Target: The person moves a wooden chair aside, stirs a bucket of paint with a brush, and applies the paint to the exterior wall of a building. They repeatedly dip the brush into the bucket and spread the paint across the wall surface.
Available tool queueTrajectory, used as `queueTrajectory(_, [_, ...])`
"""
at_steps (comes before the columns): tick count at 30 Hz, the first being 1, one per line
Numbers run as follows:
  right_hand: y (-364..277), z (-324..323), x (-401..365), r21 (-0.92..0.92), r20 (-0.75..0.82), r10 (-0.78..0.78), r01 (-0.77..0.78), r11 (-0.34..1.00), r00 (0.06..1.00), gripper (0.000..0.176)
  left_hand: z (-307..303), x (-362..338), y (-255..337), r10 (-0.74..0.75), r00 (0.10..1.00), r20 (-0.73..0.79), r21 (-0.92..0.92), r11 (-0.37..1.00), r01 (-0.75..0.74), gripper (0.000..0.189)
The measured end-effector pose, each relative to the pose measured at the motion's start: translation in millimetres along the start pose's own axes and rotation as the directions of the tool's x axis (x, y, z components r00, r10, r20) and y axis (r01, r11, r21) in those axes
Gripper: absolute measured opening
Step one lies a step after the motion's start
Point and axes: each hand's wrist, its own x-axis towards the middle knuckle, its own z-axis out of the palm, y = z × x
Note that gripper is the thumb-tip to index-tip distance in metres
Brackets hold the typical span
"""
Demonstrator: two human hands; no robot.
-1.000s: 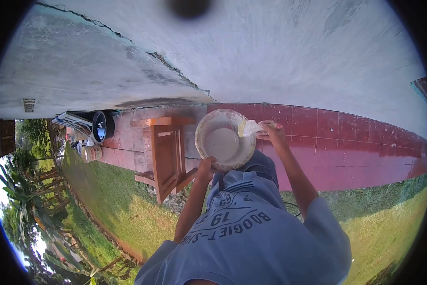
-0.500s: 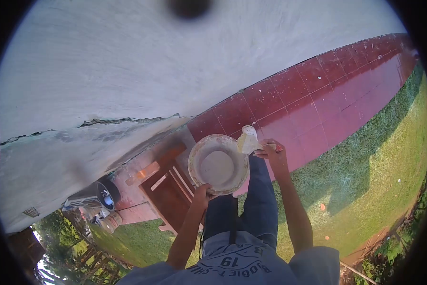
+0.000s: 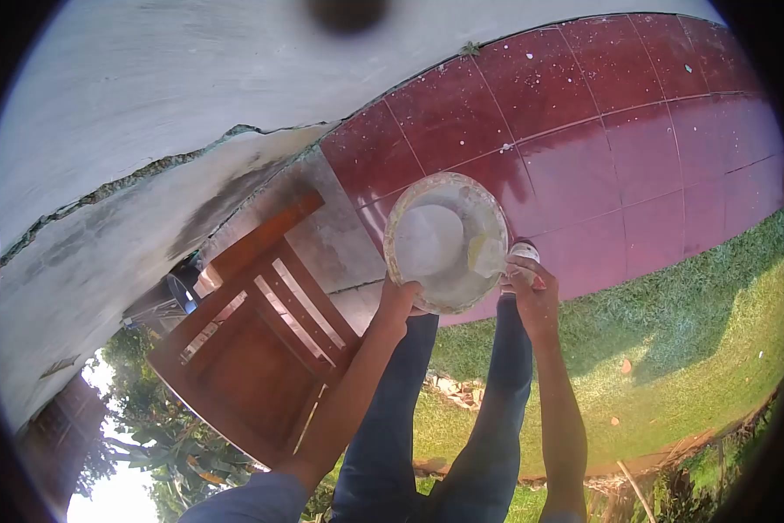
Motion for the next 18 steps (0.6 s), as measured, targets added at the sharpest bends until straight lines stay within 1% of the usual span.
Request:
queueTrajectory(1, [7.2, -7.1, 13.9, -0.113, 0.038, -0.045, 0.049, 0.992, 0.998, 0.025, 7.3, 16.4, -11.8, -0.004, 1.0, 0.019, 0.001, 1.0, 0.004, 0.077])
queueTrajectory(2, [12.2, -11.5, 25.0, -0.108, 0.038, -0.027, 0.031, 0.994, 0.999, 0.025, 16.1, 27.3, -15.0, -0.061, 0.998, 0.021, 0.025, 0.998, 0.06, 0.076])
queueTrajectory(3, [14.8, -16.1, 36.7, -0.178, 0.054, -0.081, 0.09, 0.98, 0.995, 0.025, 26.5, 33.8, -19.8, -0.073, 0.997, 0.015, 0.035, 0.997, 0.073, 0.076])
queueTrajectory(4, [15.7, -22.1, 46.9, -0.249, 0.074, -0.135, 0.15, 0.957, 0.988, 0.025, 41.4, 31.7, -18.5, -0.003, 1.0, 0.003, 0.013, 1.0, 0.003, 0.063])
queueTrajectory(5, [18.7, -15.5, 58.7, -0.249, 0.067, -0.124, 0.137, 0.959, 0.99, 0.025, 42.4, 42.4, -20.1, 0.068, 0.998, -0.009, -0.01, 0.998, -0.068, 0.052])
queueTrajectory(6, [12.7, -24.4, 65.2, -0.401, 0.083, -0.122, 0.145, 0.904, 0.989, 0.024, 56.4, 43.6, -22.0, 0.057, 0.998, -0.009, -0.002, 0.998, -0.057, 0.052])
queueTrajectory(7, [11.6, -29.2, 71.9, -0.547, 0.097, -0.12, 0.154, 0.823, 0.988, 0.024, 65.8, 49.7, -24.2, 0.083, 0.996, 0.037, 0.02, 0.996, -0.083, 0.051])
queueTrajectory(8, [15.4, -34.2, 79.8, -0.549, 0.09, -0.119, 0.149, 0.823, 0.989, 0.024, 74.8, 58.2, -26.0, 0.113, 0.99, 0.085, 0.037, 0.993, -0.116, 0.051])
queueTrajectory(10, [28.4, -40.5, 95.6, -0.658, 0.023, -0.205, 0.169, 0.734, 0.979, 0.024, 94.7, 71.3, -28.1, 0.101, 0.989, 0.105, 0.041, 0.994, -0.106, 0.051])
queueTrajectory(11, [37.7, -44.5, 104.4, -0.654, 0.022, -0.206, 0.17, 0.738, 0.978, 0.024, 104.6, 80.2, -30.3, 0.092, 0.989, 0.12, 0.045, 0.994, -0.098, 0.051])
queueTrajectory(12, [54.7, -35.9, 118.3, -0.663, -0.037, -0.232, 0.149, 0.734, 0.972, 0.026, 97.0, 115.2, -41.0, 0.058, 0.988, 0.143, 0.051, 0.997, -0.066, 0.048])
queueTrajectory(13, [63.3, -50.4, 129.2, -0.664, -0.091, -0.258, 0.134, 0.735, 0.962, 0.027, 110.1, 131.2, -51.3, 0.066, 0.988, 0.14, 0.058, 0.996, -0.075, 0.048])
queueTrajectory(15, [79.7, -62.6, 145.7, -0.678, -0.101, -0.263, 0.127, 0.724, 0.959, 0.027, 122.0, 156.9, -64.2, 0.055, 0.944, 0.326, 0.028, 0.997, -0.068, 0.046])
queueTrajectory(16, [87.6, -68.0, 152.5, -0.694, -0.106, -0.264, 0.119, 0.71, 0.959, 0.027, 128.0, 164.5, -67.5, 0.048, 0.93, 0.365, 0.054, 0.996, -0.072, 0.044])
queueTrajectory(17, [95.7, -72.6, 158.7, -0.688, -0.109, -0.266, 0.121, 0.716, 0.958, 0.027, 134.7, 169.9, -72.8, 0.05, 0.93, 0.364, 0.061, 0.995, -0.077, 0.044])
queueTrajectory(18, [104.0, -76.1, 163.9, -0.709, -0.091, -0.305, 0.153, 0.689, 0.948, 0.028, 140.4, 174.4, -78.5, 0.056, 0.928, 0.369, 0.088, 0.992, -0.094, 0.044])
